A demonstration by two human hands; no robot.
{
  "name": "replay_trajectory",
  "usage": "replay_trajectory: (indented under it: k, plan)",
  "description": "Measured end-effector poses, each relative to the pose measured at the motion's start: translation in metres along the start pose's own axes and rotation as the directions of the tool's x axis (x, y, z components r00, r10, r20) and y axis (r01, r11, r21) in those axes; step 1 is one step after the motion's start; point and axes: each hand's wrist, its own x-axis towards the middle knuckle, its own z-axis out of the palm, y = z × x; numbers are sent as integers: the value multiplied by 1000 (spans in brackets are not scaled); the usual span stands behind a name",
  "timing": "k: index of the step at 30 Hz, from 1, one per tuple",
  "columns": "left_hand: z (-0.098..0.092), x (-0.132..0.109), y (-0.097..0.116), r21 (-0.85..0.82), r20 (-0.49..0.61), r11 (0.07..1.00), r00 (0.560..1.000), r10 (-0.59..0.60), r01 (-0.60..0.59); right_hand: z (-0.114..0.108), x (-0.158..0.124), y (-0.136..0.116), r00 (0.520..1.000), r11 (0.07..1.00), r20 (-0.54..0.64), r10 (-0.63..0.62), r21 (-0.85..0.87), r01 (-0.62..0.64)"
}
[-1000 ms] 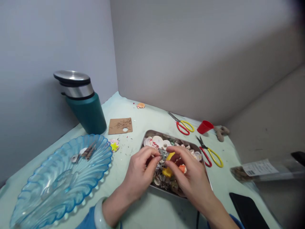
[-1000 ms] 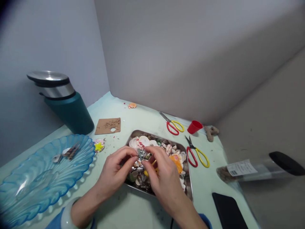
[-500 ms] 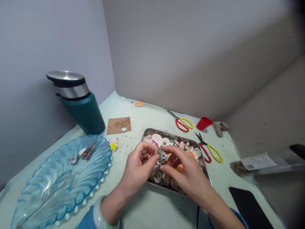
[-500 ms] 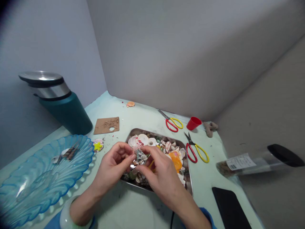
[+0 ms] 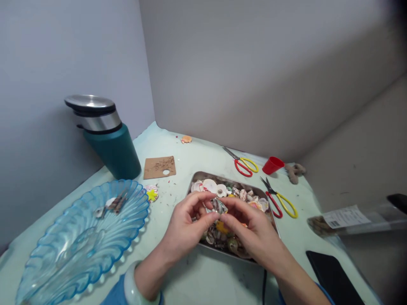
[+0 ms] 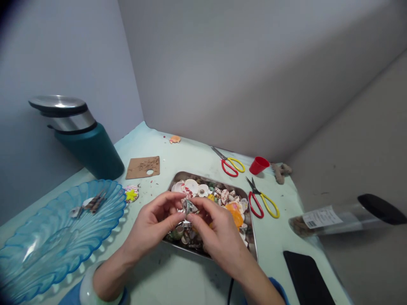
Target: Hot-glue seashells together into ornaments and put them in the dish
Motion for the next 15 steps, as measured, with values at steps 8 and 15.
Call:
replay_trajectory:
  k: [8,15]
  plan:
    - [-2,1,-3,65,-21,992,994,111,-109,-1,-1,6,1000,995,14,11,101,-12]
    - [-1,0,-3,63,-3,991,993,119,-119,-2,-1,7,1000,994,-3,15,113,-15]
